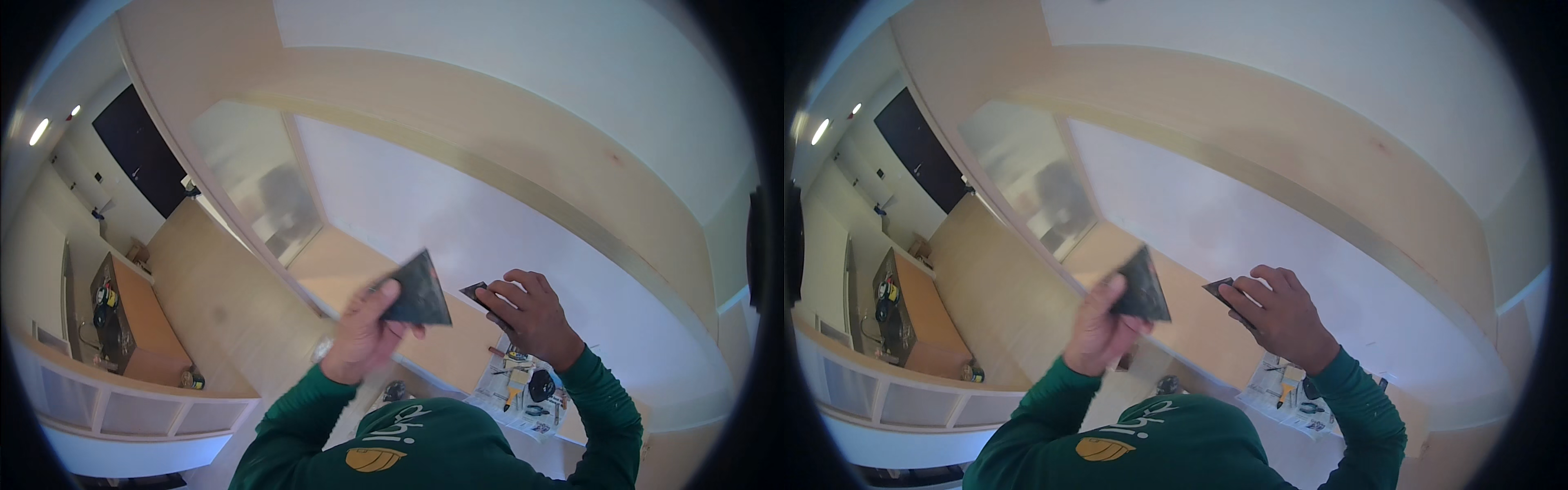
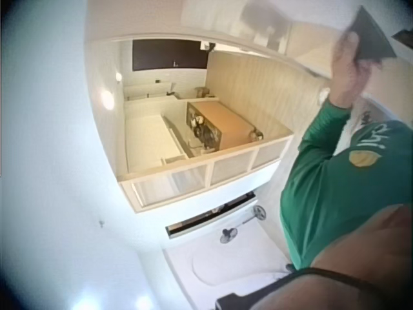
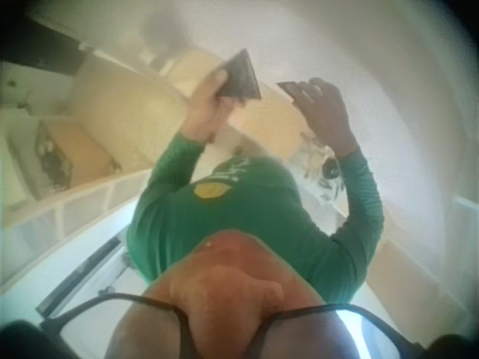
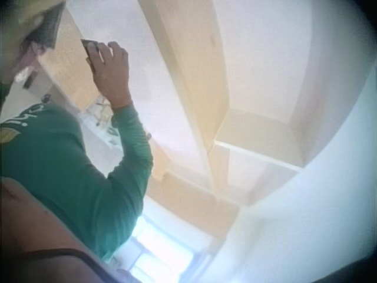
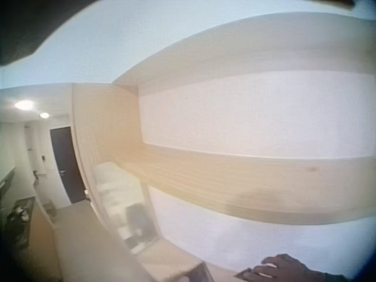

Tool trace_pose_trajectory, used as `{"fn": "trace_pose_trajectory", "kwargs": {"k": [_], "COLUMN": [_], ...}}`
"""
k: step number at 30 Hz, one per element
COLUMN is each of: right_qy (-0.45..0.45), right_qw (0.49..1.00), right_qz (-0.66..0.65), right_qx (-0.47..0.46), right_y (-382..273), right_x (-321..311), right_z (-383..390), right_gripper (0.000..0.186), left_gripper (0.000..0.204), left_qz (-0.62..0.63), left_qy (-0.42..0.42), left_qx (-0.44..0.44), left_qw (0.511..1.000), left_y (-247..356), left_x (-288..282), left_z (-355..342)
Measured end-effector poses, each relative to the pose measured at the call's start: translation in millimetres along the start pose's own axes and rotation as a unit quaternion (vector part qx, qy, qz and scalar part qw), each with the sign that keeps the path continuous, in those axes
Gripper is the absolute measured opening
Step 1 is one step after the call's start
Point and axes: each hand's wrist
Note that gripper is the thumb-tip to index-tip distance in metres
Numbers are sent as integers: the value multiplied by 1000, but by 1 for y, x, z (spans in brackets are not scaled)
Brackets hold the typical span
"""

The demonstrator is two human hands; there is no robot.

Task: The person uses two scrapers to remove paint from the edges and corners of a wooden shelf. The person works along the top edge and corners, then moves to the lower edge, scraping off paint residue.

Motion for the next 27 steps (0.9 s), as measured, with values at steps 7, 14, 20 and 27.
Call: {"fn": "trace_pose_trajectory", "kwargs": {"k": [7,14,20,27], "right_qy": [311,383,394,387], "right_qw": [949,919,915,920], "right_qz": [10,6,34,44], "right_qx": [51,90,75,48], "right_y": [43,72,74,75], "right_x": [-55,-37,-35,-34], "right_z": [-74,-101,-100,-104], "right_gripper": [40,34,34,35], "left_gripper": [36,58,54,57], "left_qz": [-626,-746,-775,-767], "left_qy": [20,-52,-67,-60], "left_qx": [515,567,524,550], "left_qw": [585,346,347,325], "left_y": [105,109,114,109], "left_x": [4,16,8,17], "left_z": [-107,-164,-161,-164]}}
Point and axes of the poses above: each hand's wrist, its own z-axis away from the middle knuckle, its own x-axis out of the palm, y = z × x, and after that the axes turned 6 degrees about y, right-handed
